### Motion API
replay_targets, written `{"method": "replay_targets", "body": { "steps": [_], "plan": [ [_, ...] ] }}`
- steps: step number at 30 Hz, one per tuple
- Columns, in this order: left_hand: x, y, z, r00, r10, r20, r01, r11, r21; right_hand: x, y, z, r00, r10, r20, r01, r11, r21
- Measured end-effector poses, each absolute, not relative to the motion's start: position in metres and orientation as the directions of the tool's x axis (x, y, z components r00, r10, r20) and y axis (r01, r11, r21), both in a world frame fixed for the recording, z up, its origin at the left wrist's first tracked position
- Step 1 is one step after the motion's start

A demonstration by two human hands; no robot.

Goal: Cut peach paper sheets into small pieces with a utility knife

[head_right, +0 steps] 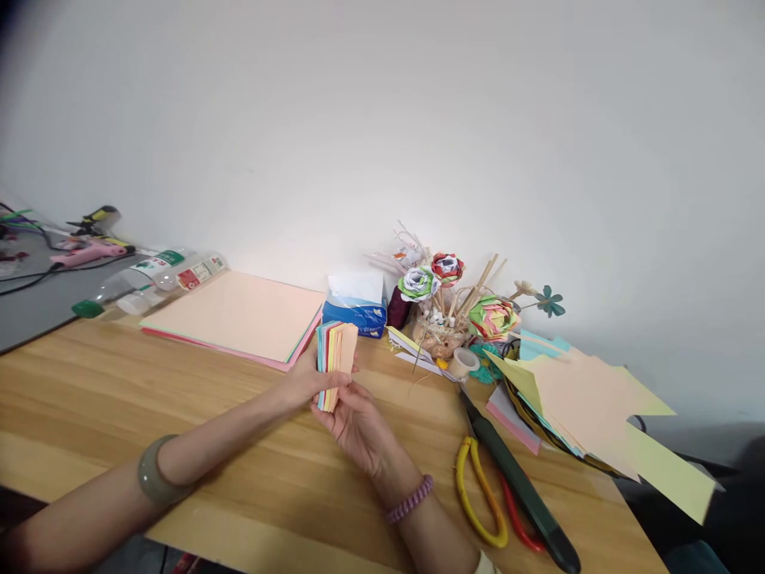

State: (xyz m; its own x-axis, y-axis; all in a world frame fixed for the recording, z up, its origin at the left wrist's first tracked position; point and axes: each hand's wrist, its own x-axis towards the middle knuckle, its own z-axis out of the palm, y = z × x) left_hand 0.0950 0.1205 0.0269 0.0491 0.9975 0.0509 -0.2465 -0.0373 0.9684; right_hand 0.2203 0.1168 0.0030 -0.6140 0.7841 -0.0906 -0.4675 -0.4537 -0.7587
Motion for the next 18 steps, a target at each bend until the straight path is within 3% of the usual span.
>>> {"method": "replay_targets", "body": {
  "steps": [7, 15, 18],
  "plan": [
    [0.098, 0.117, 0.021, 0.024, 0.999, -0.032, -0.292, 0.037, 0.956, 0.213, 0.114, 0.001, -0.589, 0.791, -0.167, -0.477, -0.507, -0.718],
    [0.093, 0.113, 0.021, 0.134, 0.983, -0.123, -0.449, 0.17, 0.877, 0.207, 0.108, 0.005, -0.51, 0.836, -0.202, -0.464, -0.465, -0.754],
    [0.097, 0.114, 0.022, 0.066, 0.986, -0.152, -0.463, 0.165, 0.871, 0.205, 0.109, 0.003, -0.484, 0.849, -0.212, -0.443, -0.447, -0.777]
  ]
}}
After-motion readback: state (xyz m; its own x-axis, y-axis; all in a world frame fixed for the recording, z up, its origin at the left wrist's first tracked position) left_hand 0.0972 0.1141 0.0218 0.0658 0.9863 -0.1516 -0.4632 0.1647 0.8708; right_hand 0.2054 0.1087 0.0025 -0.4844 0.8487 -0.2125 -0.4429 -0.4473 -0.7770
